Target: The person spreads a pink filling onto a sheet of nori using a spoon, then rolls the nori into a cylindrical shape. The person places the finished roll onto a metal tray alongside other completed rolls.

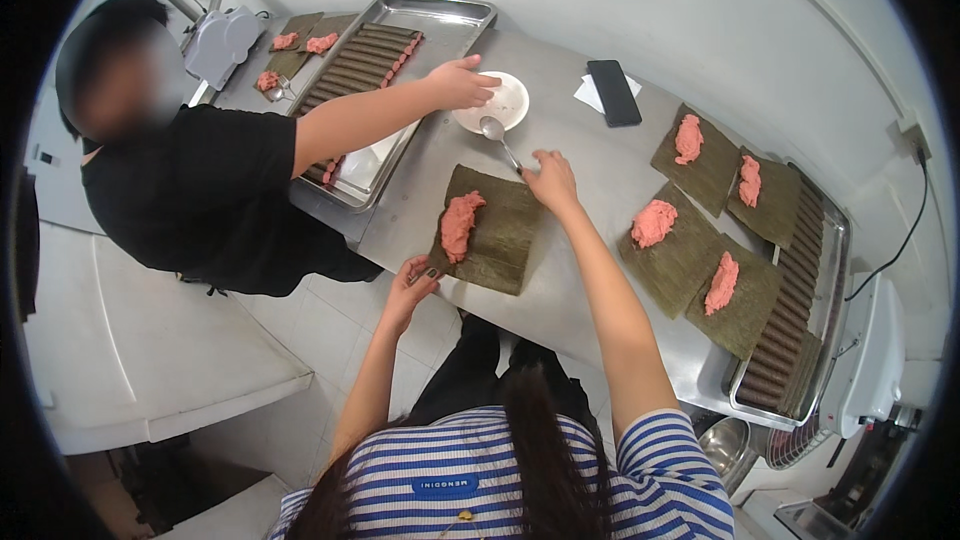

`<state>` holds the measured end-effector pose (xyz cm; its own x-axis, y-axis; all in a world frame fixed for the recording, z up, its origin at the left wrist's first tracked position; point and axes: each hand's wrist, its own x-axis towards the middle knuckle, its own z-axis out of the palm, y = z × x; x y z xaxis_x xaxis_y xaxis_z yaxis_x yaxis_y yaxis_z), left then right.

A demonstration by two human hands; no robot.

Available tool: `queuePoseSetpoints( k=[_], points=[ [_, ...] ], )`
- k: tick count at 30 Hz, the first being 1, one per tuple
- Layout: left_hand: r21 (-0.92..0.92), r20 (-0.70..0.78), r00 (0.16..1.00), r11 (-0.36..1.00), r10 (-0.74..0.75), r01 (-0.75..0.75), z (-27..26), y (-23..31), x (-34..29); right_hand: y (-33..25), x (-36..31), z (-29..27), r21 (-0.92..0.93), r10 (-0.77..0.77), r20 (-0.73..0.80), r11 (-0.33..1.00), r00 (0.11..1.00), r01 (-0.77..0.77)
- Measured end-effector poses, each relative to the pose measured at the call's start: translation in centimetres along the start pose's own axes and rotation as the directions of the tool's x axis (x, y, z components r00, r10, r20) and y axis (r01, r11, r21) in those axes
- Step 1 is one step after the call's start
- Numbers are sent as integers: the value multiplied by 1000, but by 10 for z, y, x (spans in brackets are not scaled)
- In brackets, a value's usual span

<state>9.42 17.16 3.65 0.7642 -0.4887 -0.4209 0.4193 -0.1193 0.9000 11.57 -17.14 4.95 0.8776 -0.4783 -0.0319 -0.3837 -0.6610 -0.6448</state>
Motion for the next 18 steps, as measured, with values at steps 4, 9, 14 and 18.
queuePoseSetpoints(
  k=[4,9,14,18],
  points=[
    [-31,-7,998,998,-58,58,-3,16,6,-9,40,21,-50,-71,-85,997,994,67],
    [-13,57,993,995,-101,101,-17,46,43,-16,56,18,38,-1,31,999,1000,0],
    [33,203,970,991,-133,129,-25,48,90,-33,-31,-1,279,24,-149,960,989,19],
    [91,268,959,993,-92,70,-29,53,119,-87,-105,-17,-263,-192,-68,950,979,168]
  ],
)
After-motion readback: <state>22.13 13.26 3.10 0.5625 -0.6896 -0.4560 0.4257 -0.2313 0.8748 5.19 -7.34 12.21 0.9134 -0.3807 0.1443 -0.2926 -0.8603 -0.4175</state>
